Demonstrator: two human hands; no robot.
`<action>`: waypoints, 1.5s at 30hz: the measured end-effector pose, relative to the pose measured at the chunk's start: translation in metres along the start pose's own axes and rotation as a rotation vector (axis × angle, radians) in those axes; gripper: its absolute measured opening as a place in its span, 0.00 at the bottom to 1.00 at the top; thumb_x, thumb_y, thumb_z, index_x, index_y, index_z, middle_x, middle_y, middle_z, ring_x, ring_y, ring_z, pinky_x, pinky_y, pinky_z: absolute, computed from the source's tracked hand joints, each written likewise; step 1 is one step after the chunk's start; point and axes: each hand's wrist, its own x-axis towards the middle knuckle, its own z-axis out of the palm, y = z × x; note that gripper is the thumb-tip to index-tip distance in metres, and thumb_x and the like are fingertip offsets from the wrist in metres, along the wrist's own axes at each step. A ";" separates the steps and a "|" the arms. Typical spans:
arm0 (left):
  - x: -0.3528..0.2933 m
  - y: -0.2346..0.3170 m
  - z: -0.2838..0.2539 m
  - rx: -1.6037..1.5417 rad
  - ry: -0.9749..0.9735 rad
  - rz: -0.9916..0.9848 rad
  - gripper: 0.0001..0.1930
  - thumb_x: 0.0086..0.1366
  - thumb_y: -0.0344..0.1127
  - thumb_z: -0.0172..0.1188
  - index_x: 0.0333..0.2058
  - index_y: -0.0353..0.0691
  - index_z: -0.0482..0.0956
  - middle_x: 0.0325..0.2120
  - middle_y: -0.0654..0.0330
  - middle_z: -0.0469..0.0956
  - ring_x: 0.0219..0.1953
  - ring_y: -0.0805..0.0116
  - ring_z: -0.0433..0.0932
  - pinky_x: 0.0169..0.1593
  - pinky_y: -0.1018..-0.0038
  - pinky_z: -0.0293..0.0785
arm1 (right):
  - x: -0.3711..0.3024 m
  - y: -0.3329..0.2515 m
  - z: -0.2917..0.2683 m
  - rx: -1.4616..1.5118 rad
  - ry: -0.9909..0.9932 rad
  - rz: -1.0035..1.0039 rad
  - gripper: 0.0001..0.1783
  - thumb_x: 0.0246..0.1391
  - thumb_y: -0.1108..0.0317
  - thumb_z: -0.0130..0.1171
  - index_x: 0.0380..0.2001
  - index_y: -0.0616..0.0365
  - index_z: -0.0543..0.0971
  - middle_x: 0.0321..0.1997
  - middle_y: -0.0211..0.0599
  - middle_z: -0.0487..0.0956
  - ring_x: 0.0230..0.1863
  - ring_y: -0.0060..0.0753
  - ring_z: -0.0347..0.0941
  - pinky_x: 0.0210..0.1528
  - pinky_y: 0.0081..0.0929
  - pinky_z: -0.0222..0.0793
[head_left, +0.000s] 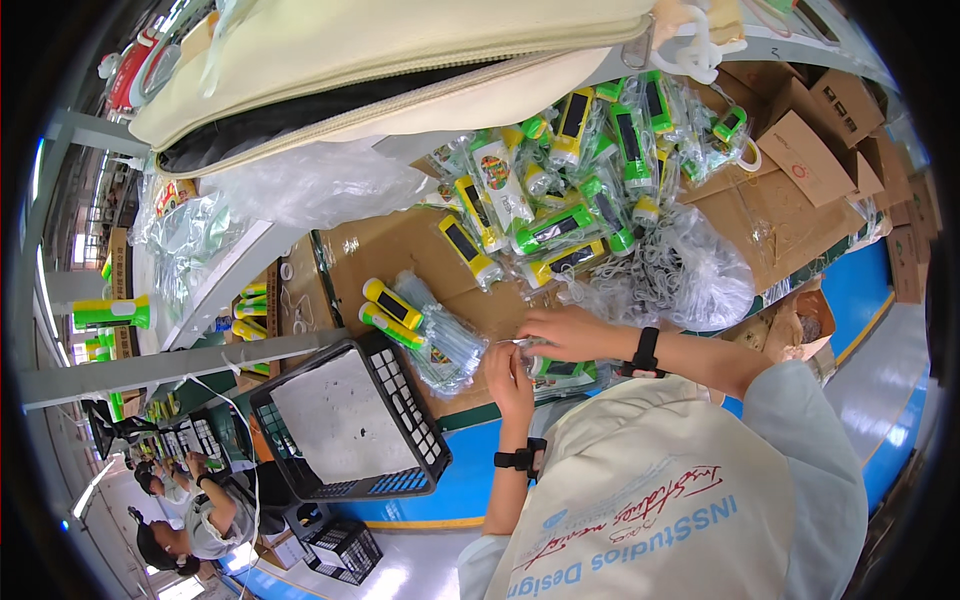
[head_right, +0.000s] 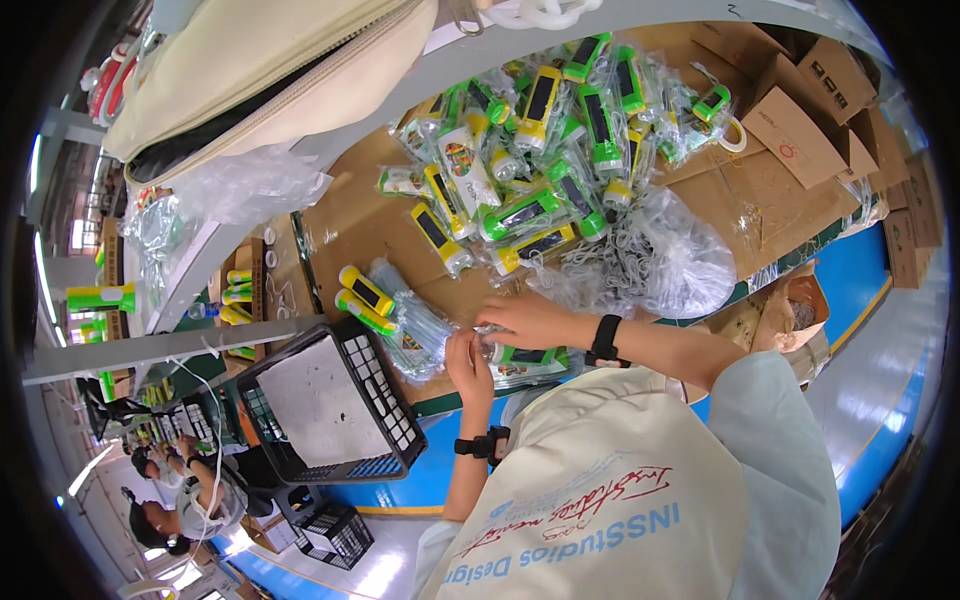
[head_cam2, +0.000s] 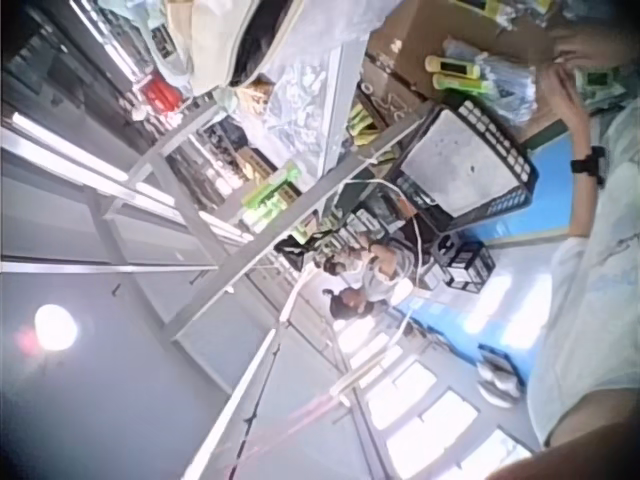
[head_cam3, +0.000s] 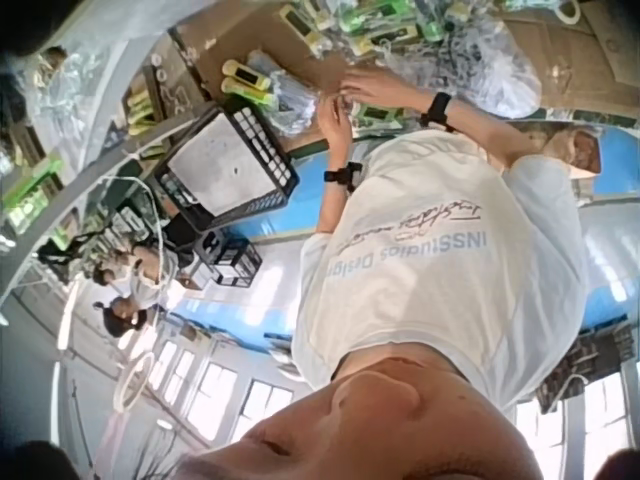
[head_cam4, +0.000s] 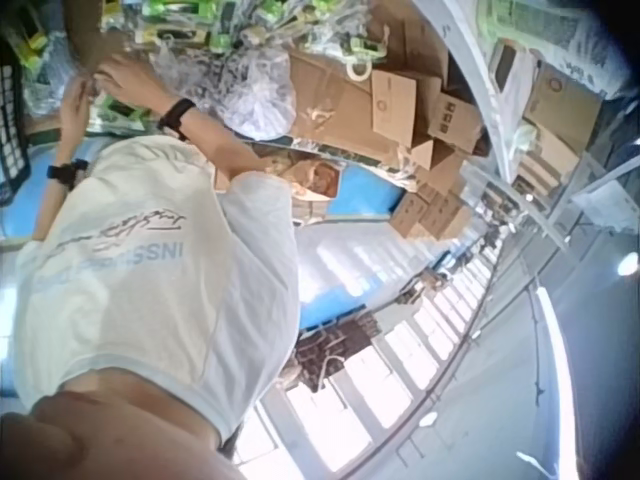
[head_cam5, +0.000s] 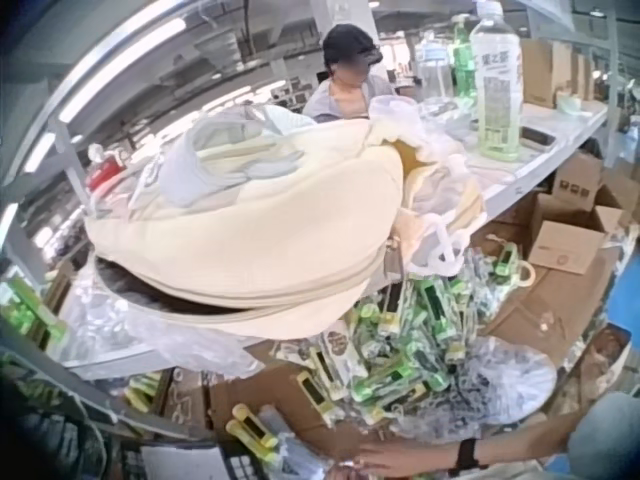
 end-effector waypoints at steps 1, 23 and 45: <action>0.004 0.000 -0.002 0.018 -0.059 0.021 0.01 0.58 0.23 0.51 0.29 0.32 0.71 0.28 0.52 0.72 0.34 0.53 0.69 0.40 0.68 0.66 | 0.003 0.003 0.001 -0.088 0.048 -0.122 0.09 0.55 0.61 0.52 0.35 0.54 0.71 0.35 0.37 0.71 0.32 0.45 0.71 0.32 0.40 0.66; 0.022 -0.032 -0.069 -0.544 0.407 -0.337 0.06 0.65 0.29 0.51 0.36 0.32 0.72 0.35 0.57 0.74 0.36 0.72 0.73 0.43 0.76 0.70 | -0.022 -0.025 -0.080 0.020 -0.135 -0.133 0.08 0.56 0.65 0.48 0.29 0.58 0.67 0.25 0.46 0.71 0.31 0.50 0.72 0.32 0.44 0.65; -0.074 -0.108 0.034 0.357 -0.762 0.235 0.25 0.56 0.27 0.55 0.54 0.31 0.64 0.57 0.47 0.62 0.59 0.51 0.61 0.61 0.60 0.59 | -0.070 0.054 -0.042 -0.244 -0.256 0.250 0.15 0.48 0.73 0.52 0.42 0.60 0.70 0.43 0.45 0.73 0.45 0.49 0.71 0.43 0.44 0.68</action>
